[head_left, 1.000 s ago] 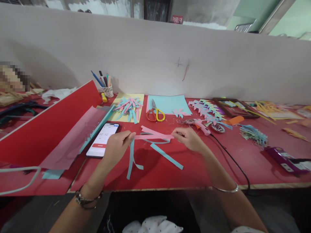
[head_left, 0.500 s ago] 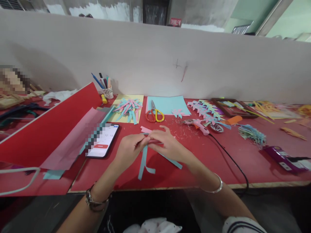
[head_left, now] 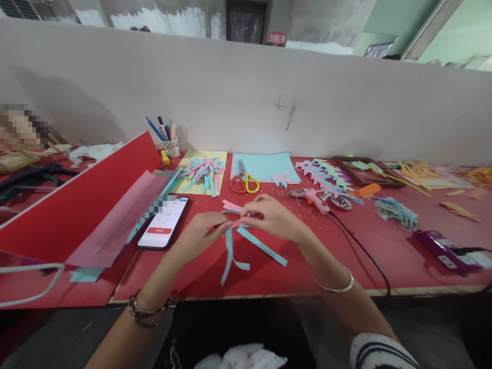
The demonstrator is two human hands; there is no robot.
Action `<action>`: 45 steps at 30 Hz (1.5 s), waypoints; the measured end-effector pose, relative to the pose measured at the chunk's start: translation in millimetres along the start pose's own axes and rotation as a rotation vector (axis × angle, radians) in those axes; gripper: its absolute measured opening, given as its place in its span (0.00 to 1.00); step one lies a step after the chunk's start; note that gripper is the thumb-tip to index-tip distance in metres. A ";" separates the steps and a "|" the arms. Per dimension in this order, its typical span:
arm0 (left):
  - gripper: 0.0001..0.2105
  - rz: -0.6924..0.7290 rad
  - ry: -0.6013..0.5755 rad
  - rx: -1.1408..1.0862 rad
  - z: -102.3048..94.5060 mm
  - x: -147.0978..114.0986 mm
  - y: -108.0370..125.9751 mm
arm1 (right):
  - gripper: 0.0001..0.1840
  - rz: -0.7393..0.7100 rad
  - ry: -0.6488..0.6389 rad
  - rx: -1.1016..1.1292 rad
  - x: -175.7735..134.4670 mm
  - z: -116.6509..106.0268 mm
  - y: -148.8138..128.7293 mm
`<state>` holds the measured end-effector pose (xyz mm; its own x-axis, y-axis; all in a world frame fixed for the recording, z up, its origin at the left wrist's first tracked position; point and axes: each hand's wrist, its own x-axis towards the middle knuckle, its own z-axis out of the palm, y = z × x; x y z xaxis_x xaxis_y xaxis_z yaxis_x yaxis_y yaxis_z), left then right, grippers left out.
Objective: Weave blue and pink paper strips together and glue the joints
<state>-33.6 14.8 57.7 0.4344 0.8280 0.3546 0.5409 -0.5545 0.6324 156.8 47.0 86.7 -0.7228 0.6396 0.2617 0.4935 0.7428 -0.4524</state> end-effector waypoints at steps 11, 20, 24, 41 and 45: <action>0.14 -0.055 0.229 0.077 -13.8 -5.2 -20.4 | 0.11 0.421 0.159 -0.147 -72.0 12.4 15.2; 0.16 -0.088 0.244 0.010 -21.8 17.0 -27.8 | 0.10 0.700 -0.071 -0.257 -87.7 48.9 0.8; 0.15 -0.141 0.240 -0.080 -18.4 27.9 -32.8 | 0.06 0.777 -0.093 -0.320 -88.0 46.6 -0.3; 0.19 -0.231 0.211 -0.464 10.2 31.8 -60.6 | 0.15 0.401 0.191 0.335 -82.1 -19.4 19.3; 0.18 -0.246 0.220 -0.372 8.6 29.1 -59.3 | 0.17 0.368 0.430 0.492 -72.5 -45.4 16.6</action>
<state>-46.7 71.0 24.6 0.1420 0.9508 0.2754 0.2976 -0.3063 0.9042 239.3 21.9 98.9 -0.2501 0.9255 0.2844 0.3205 0.3564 -0.8777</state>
